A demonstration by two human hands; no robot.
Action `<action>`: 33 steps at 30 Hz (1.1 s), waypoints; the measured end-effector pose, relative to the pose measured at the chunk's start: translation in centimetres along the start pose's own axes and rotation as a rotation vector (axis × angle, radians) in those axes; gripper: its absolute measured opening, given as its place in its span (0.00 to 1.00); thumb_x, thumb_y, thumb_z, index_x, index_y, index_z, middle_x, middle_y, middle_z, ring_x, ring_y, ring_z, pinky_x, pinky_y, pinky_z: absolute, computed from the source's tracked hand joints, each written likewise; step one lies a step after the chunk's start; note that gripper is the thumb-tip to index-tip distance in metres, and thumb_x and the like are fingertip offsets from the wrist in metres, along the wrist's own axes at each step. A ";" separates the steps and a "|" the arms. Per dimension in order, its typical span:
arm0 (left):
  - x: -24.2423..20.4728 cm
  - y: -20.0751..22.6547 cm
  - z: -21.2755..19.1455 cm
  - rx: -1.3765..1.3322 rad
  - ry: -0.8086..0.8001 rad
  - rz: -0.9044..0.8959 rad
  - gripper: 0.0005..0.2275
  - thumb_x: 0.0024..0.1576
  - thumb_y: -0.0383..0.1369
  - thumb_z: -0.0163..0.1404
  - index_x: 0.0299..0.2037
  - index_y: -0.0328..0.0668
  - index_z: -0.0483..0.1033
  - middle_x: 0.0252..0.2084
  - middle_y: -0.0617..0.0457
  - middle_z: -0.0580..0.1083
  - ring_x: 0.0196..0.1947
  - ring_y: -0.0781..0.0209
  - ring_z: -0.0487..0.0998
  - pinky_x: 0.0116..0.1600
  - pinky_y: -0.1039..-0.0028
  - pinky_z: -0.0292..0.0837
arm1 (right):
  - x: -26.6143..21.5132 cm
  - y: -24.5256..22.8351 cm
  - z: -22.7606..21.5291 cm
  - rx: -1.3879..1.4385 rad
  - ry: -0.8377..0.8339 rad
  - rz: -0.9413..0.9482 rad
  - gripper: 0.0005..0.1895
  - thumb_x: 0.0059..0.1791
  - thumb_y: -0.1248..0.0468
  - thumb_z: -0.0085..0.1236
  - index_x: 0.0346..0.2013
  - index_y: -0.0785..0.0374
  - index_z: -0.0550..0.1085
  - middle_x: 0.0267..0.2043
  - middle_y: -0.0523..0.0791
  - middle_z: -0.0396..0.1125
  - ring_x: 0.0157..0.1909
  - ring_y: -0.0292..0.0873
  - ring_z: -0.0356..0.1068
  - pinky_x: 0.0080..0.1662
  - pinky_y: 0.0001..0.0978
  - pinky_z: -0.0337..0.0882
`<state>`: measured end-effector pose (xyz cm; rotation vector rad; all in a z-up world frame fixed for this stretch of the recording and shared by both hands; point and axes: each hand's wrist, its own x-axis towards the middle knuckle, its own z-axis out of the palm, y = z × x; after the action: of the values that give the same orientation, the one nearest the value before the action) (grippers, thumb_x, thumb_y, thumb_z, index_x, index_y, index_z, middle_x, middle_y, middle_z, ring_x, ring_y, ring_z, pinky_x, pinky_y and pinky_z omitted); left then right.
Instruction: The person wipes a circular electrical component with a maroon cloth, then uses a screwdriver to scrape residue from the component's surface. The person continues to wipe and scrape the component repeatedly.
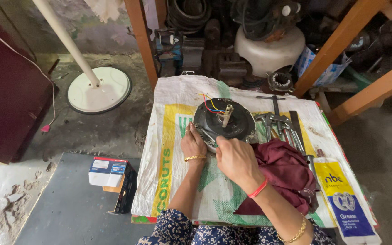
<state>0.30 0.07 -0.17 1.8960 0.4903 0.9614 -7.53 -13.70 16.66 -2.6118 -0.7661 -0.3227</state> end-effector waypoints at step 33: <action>-0.3 -0.6 0.1 0.033 0.009 0.028 0.18 0.68 0.38 0.37 0.54 0.35 0.77 0.39 0.33 0.79 0.36 0.33 0.79 0.39 0.50 0.72 | 2.8 1.3 2.0 0.025 0.106 -0.030 0.06 0.47 0.65 0.57 0.29 0.64 0.70 0.26 0.57 0.70 0.33 0.64 0.72 0.37 0.56 0.72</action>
<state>0.23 0.07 -0.86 1.9331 0.4891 0.9864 -4.28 -12.55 15.36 -2.5393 -0.7687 -0.4533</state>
